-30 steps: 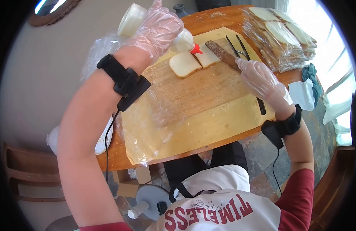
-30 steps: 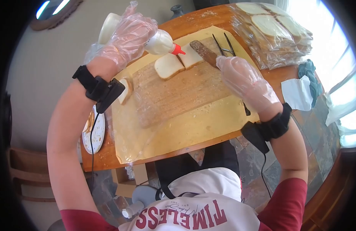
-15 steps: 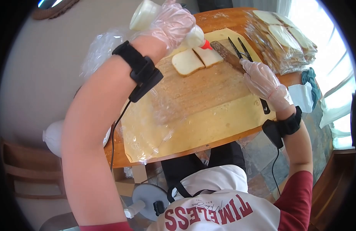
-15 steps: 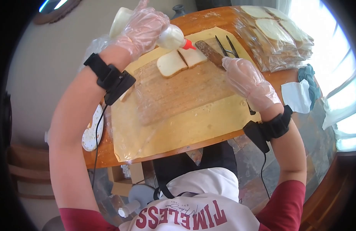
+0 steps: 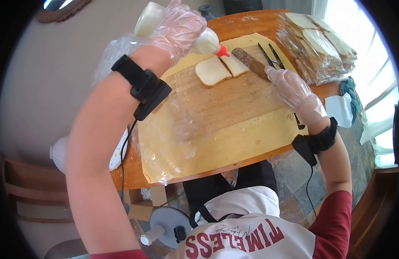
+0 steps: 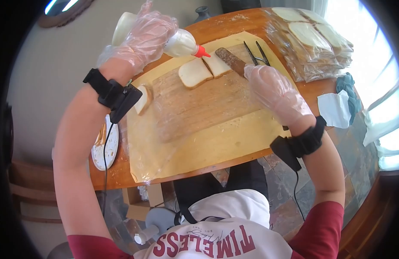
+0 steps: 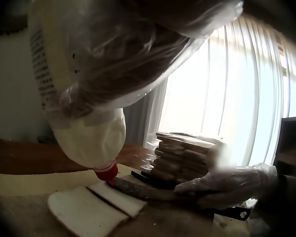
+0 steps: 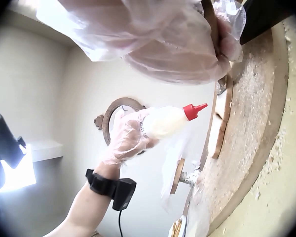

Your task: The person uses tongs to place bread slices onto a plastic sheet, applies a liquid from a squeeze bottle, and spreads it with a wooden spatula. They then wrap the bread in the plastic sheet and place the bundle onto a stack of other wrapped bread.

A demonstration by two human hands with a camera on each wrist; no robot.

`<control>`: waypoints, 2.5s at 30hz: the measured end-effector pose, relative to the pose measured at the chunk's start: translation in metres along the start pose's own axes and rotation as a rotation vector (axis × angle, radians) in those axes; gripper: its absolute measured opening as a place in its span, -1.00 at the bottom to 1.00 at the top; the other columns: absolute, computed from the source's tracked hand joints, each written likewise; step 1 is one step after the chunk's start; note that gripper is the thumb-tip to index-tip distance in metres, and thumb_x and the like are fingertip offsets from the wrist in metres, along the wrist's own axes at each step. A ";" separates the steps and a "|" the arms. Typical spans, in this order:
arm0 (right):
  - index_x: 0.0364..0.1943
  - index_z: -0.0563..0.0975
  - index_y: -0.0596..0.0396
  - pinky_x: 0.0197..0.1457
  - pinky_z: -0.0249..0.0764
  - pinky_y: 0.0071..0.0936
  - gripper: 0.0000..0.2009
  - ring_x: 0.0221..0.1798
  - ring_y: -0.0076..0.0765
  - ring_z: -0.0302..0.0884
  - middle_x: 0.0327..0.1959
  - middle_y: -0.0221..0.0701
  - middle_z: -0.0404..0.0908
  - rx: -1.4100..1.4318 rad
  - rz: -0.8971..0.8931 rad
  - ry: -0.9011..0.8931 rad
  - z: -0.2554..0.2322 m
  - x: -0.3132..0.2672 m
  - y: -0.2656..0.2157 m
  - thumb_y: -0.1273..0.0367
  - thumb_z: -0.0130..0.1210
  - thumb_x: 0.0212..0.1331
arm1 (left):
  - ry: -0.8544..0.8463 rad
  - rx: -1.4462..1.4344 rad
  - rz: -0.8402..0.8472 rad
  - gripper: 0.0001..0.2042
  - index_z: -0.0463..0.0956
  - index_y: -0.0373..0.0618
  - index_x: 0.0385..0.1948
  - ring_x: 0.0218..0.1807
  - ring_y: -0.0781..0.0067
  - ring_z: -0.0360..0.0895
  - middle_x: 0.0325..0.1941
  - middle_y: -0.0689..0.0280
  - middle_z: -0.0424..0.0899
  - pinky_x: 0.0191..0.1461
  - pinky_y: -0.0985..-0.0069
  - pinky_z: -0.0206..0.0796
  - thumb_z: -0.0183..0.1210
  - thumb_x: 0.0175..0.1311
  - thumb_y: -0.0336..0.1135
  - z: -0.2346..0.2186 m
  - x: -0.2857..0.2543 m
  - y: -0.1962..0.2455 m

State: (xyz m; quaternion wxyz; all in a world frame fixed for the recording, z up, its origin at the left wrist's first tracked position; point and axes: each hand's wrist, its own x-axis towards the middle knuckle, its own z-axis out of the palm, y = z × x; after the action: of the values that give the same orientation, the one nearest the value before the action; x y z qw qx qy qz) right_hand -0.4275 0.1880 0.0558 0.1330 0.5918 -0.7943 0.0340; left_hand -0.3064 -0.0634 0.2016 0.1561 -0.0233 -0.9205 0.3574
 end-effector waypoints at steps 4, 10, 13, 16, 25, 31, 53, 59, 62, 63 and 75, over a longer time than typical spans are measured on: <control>0.19 0.37 0.24 -0.06 0.44 -0.53 -0.54 -0.13 -0.38 0.45 -0.21 -0.35 0.48 0.243 -0.182 0.299 0.021 -0.003 -0.005 0.57 -0.01 0.12 | 0.060 0.031 0.086 -0.84 0.59 -0.03 -0.39 -0.16 0.23 0.58 -0.39 0.27 0.66 0.43 0.09 -0.01 0.19 -0.02 -0.54 0.005 0.000 0.002; -0.07 0.46 0.15 -0.23 0.44 -0.34 -0.72 -0.29 -0.16 0.48 -0.40 -0.31 0.47 0.401 -0.057 0.249 -0.008 -0.023 -0.010 0.56 0.03 0.09 | -0.104 0.038 0.024 -0.77 0.58 -0.07 -0.28 -0.11 0.24 0.56 -0.29 0.25 0.65 0.45 0.04 -0.05 0.17 -0.01 -0.56 -0.004 -0.006 -0.007; -0.06 0.45 0.15 -0.23 0.44 -0.32 -0.74 -0.29 -0.14 0.49 -0.45 -0.27 0.48 0.322 -0.017 0.303 0.006 -0.012 -0.008 0.54 0.02 0.12 | -0.091 0.050 0.015 -0.71 0.58 -0.08 -0.20 -0.05 0.25 0.56 -0.22 0.25 0.66 0.44 0.03 -0.05 0.18 -0.02 -0.54 0.005 -0.003 0.001; -0.07 0.46 0.15 -0.24 0.46 -0.25 -0.76 -0.30 0.02 0.51 -0.44 -0.17 0.52 0.445 -0.042 0.263 -0.008 -0.013 -0.029 0.50 -0.02 0.16 | -0.009 -0.012 0.026 -0.60 0.54 -0.09 -0.07 0.01 0.26 0.55 -0.15 0.25 0.66 0.44 0.02 -0.05 0.25 -0.06 -0.45 0.014 -0.003 0.000; -0.20 0.53 0.25 -0.27 0.49 -0.17 -0.78 -0.34 0.10 0.56 -0.48 -0.06 0.57 0.390 0.334 0.326 -0.035 -0.054 0.016 0.55 -0.04 0.04 | 0.129 -1.086 -0.695 -0.36 0.48 -0.13 0.04 0.02 0.22 0.58 -0.04 0.15 0.65 0.22 0.22 0.29 0.42 -0.26 -0.24 0.096 -0.007 -0.011; -0.17 0.51 0.26 -0.22 0.47 -0.18 -0.79 -0.30 0.06 0.56 -0.42 -0.02 0.56 0.048 0.217 0.343 0.026 -0.073 0.055 0.46 -0.02 0.14 | 0.319 -1.398 -0.846 -0.45 0.46 -0.14 0.04 -0.04 0.42 0.55 -0.07 0.28 0.62 0.10 0.40 0.38 0.42 -0.05 -0.25 0.146 -0.018 0.004; -0.30 0.52 0.12 -0.23 0.47 -0.09 -0.76 -0.31 0.06 0.56 -0.43 -0.11 0.59 0.196 0.392 0.315 -0.009 -0.041 0.011 0.21 0.09 0.17 | 0.521 -1.659 -1.050 -0.38 0.17 -0.25 0.30 0.25 0.33 0.33 0.21 0.10 0.38 0.31 0.42 0.17 0.21 0.19 -0.36 -0.011 -0.153 0.049; -0.19 0.50 0.24 -0.08 0.44 -0.04 -0.64 -0.18 0.19 0.54 -0.31 0.08 0.58 0.327 0.439 0.134 0.003 -0.027 0.007 0.19 0.11 0.10 | 0.666 -1.401 -1.317 -0.60 0.34 -0.25 0.16 0.10 0.41 0.43 0.05 0.22 0.51 0.27 0.44 0.21 0.11 0.30 -0.40 -0.033 -0.258 0.105; -0.11 0.47 0.28 0.01 0.41 -0.05 -0.64 -0.09 0.21 0.51 -0.23 0.12 0.57 0.303 0.421 0.153 0.009 -0.021 0.015 0.27 0.06 0.08 | 0.638 -1.329 -1.451 -0.61 0.35 -0.25 0.14 0.09 0.42 0.43 0.04 0.23 0.51 0.25 0.45 0.24 0.13 0.28 -0.41 -0.028 -0.299 0.148; -0.09 0.47 0.28 0.02 0.41 -0.06 -0.63 -0.08 0.20 0.51 -0.22 0.11 0.56 0.296 0.415 0.159 0.011 -0.021 0.018 0.28 0.05 0.08 | 0.629 -1.316 -1.478 -0.61 0.35 -0.25 0.13 0.09 0.42 0.43 0.05 0.23 0.51 0.25 0.45 0.24 0.13 0.28 -0.42 -0.024 -0.308 0.158; 0.04 0.43 0.22 -0.10 0.45 -0.13 -0.62 -0.18 0.17 0.54 -0.28 0.03 0.59 0.415 0.218 0.229 -0.041 -0.036 -0.032 0.37 0.07 0.13 | 0.536 -1.125 -1.391 -0.60 0.35 -0.22 0.13 0.17 0.36 0.39 0.14 0.19 0.45 0.28 0.40 0.22 0.13 0.24 -0.49 0.002 -0.319 0.176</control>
State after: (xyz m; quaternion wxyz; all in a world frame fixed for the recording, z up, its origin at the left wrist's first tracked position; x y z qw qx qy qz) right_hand -0.3804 0.2210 0.0833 0.0932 0.5095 -0.8093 0.2770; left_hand -0.0163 0.0171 -0.0032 0.5080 0.3790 -0.6986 -0.3321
